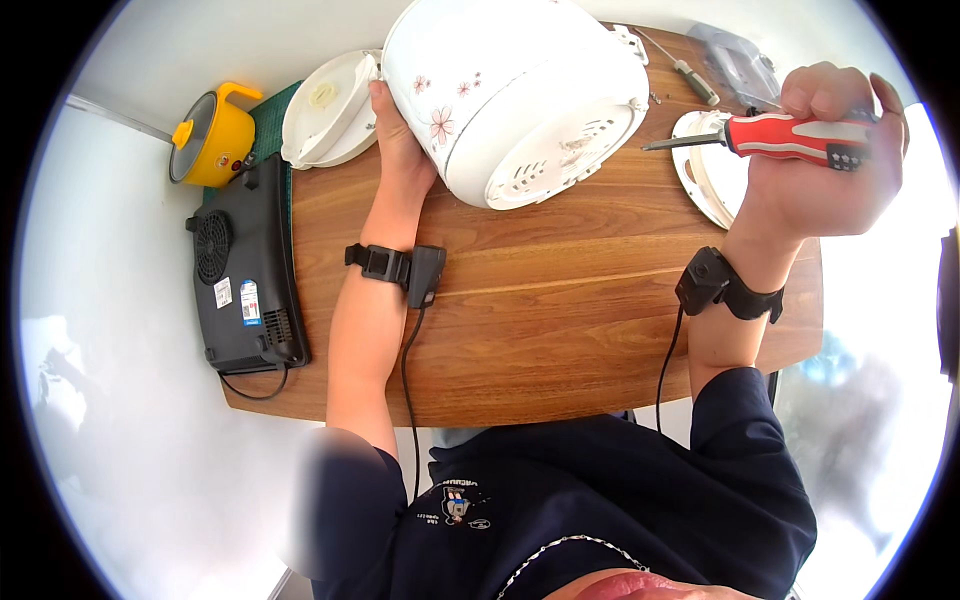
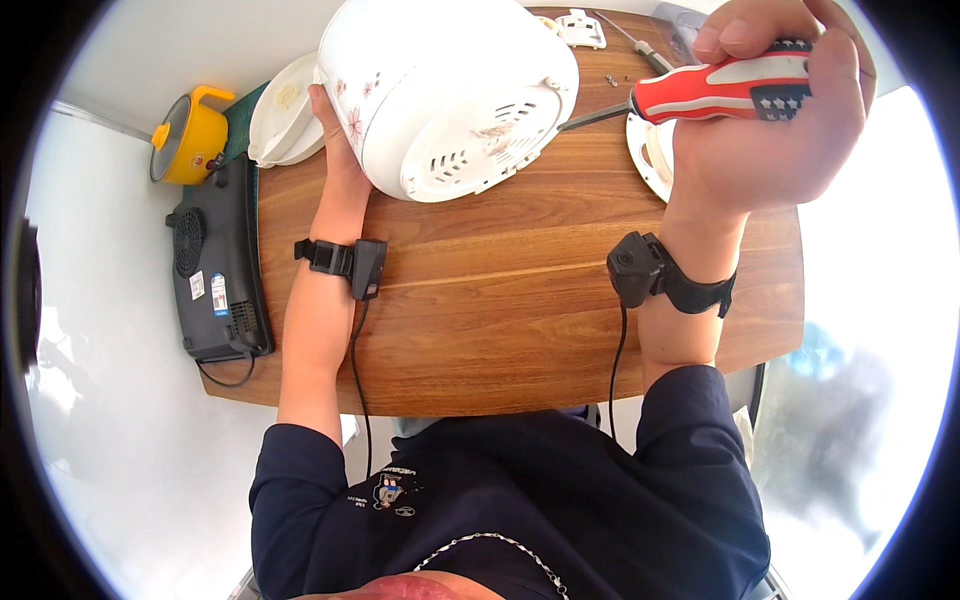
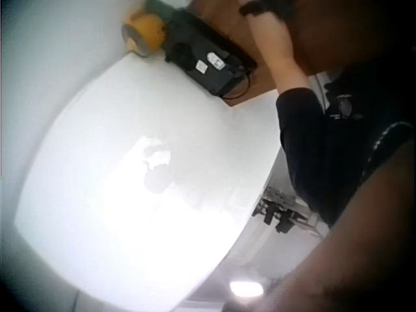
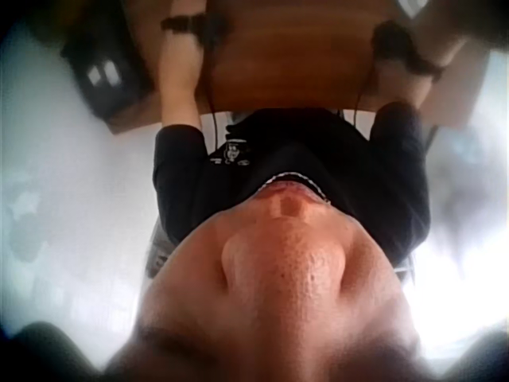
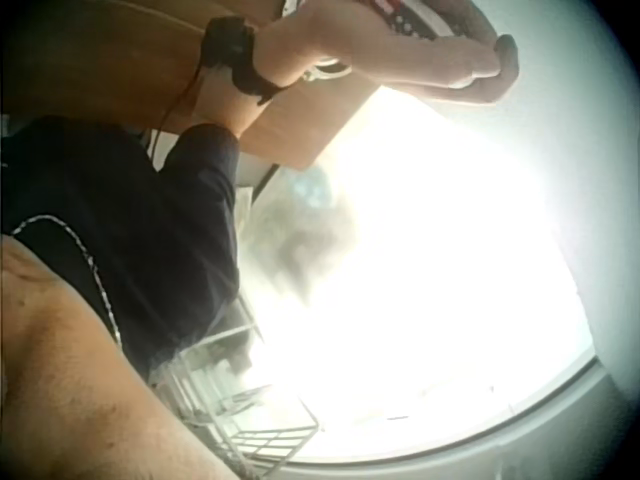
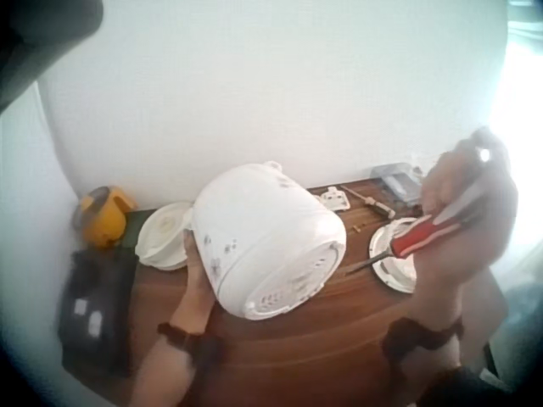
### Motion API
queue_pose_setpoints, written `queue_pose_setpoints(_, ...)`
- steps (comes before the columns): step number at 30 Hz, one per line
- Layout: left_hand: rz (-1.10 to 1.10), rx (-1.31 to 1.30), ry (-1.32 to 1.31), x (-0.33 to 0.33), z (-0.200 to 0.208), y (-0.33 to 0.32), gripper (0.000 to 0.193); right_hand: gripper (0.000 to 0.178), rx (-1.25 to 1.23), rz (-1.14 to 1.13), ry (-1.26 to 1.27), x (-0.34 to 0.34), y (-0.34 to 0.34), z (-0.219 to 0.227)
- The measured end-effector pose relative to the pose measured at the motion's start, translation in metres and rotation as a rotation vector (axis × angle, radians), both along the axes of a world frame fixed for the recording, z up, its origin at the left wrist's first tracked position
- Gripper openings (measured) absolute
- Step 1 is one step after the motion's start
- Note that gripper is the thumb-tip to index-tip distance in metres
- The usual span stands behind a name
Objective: The person disassembles a white rice cooker by removing the lid, unscrewing the base, and prying open the main body. They use a screwdriver to remove screws and separate the components, placing them on the table.
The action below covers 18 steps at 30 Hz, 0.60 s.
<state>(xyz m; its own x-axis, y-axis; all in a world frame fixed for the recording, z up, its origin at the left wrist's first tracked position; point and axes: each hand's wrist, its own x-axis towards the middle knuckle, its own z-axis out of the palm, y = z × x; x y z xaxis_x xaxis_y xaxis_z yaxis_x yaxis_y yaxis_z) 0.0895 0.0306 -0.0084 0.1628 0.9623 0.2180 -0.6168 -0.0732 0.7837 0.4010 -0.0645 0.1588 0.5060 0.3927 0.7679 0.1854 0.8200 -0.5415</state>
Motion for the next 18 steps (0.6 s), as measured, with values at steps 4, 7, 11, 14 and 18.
queue_pose_setpoints(4,0.027,0.004,0.005,-0.001,-0.001,-0.001,0.098,0.026,0.077,0.301,0.029,0.006,-0.002,0.003)
queue_pose_setpoints(7,0.041,-0.006,0.018,-0.001,0.0,-0.001,0.098,0.023,0.064,0.363,-0.036,0.006,-0.005,0.004)
queue_pose_setpoints(11,0.041,0.02,-0.001,0.001,0.0,0.002,0.099,0.021,0.048,0.353,-0.033,-0.001,-0.006,0.006)
queue_pose_setpoints(14,-0.003,0.008,-0.052,0.002,0.004,0.004,0.098,0.02,0.036,0.379,-0.049,-0.005,-0.008,0.009)
queue_pose_setpoints(18,-0.058,-0.038,-0.103,0.007,0.01,0.0,0.097,0.021,0.009,0.412,-0.064,0.0,-0.009,0.012)
